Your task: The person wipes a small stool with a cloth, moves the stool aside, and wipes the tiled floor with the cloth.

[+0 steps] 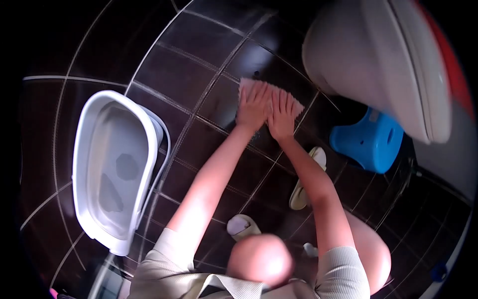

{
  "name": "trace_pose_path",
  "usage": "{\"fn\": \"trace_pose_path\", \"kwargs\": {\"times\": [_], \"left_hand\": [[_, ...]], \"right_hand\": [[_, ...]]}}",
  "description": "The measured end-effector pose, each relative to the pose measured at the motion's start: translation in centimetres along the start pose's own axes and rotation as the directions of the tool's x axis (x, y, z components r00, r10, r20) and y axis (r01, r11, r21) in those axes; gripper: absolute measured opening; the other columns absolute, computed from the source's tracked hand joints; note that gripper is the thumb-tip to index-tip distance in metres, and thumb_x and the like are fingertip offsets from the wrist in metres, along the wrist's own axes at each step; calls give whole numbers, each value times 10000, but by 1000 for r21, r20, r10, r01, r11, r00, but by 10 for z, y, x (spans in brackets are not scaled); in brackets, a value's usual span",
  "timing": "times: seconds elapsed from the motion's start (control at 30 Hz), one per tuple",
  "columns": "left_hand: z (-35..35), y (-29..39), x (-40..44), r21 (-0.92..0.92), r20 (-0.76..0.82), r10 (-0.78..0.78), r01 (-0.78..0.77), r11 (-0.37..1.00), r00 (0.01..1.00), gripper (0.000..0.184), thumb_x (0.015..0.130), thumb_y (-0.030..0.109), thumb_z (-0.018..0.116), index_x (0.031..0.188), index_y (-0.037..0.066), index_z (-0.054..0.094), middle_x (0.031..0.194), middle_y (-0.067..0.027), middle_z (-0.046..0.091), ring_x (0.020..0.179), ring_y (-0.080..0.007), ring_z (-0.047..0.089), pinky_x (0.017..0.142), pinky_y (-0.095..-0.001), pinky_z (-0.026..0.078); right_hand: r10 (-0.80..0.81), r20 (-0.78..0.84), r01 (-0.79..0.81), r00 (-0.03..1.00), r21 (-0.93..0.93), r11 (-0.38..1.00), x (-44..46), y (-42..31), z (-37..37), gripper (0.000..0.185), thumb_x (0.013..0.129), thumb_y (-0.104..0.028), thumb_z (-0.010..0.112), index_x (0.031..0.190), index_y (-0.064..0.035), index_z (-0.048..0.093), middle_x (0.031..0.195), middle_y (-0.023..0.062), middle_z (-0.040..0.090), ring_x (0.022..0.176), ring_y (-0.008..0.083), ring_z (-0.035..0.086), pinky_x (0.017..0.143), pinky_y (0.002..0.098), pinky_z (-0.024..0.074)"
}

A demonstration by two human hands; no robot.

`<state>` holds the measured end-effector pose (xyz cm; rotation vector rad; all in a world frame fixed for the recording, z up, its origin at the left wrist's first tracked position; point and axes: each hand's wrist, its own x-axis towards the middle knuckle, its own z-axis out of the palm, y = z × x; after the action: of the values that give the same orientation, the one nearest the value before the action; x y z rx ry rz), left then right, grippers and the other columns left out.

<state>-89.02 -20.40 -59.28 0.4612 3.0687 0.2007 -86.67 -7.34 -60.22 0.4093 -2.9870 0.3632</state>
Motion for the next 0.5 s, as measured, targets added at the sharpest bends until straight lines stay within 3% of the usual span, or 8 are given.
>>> {"fn": "trace_pose_path", "kwargs": {"times": [0.17, 0.2, 0.27, 0.33, 0.4, 0.5], "left_hand": [[-3, -75, 23, -3, -200, -235, 239, 971, 951, 556, 905, 336, 437, 1414, 119, 387, 1496, -33, 323, 1401, -240, 227, 1141, -475, 123], [-15, -84, 13, -37, -115, -306, 304, 952, 945, 585, 913, 343, 419, 1440, 104, 337, 1522, -24, 276, 1422, -230, 174, 1156, -458, 60], [-11, -88, -22, -207, -157, -434, 400, 893, 887, 600, 901, 304, 435, 1438, 59, 325, 1523, -73, 262, 1425, -268, 165, 1153, -469, 85], [-12, -70, -73, -190, -159, -513, 484, 854, 844, 619, 891, 268, 439, 1439, 16, 300, 1520, -119, 253, 1423, -313, 162, 1150, -484, 97], [-14, -47, -129, -151, -37, -486, 476, 867, 873, 638, 890, 264, 438, 1441, -14, 273, 1516, -146, 251, 1419, -336, 167, 1149, -494, 88], [-24, -7, -191, -195, 94, -478, 487, 851, 873, 646, 885, 267, 447, 1407, -79, 290, 1501, -203, 251, 1409, -371, 180, 1149, -505, 78]], "right_hand": [[-213, 2, 213, 977, -72, 974, 94, -44, 22, 608, 901, -308, 433, 1451, -89, 291, 1503, 171, 252, 1384, 376, 215, 1122, 508, 177], [-243, 7, 243, 970, -64, 968, 98, -59, 24, 607, 891, -299, 441, 1441, -77, 311, 1497, 171, 267, 1383, 370, 222, 1124, 499, 179], [-343, 97, 343, 934, 12, 939, 83, -85, 24, 607, 874, -287, 451, 1425, -57, 338, 1488, 171, 287, 1384, 366, 227, 1127, 496, 178], [-455, 150, 432, 878, 160, 887, 55, -96, 15, 616, 844, -271, 468, 1398, -22, 370, 1476, 169, 315, 1381, 357, 243, 1131, 496, 173], [-573, 323, 520, 753, 240, 819, 9, -96, 5, 560, 838, -237, 493, 1335, 14, 441, 1417, 199, 389, 1368, 359, 277, 1132, 490, 178], [-673, 369, 558, 641, 378, 739, -46, -91, -15, 575, 864, -265, 492, 1376, -16, 413, 1434, 152, 390, 1374, 298, 287, 1131, 463, 172]]}}
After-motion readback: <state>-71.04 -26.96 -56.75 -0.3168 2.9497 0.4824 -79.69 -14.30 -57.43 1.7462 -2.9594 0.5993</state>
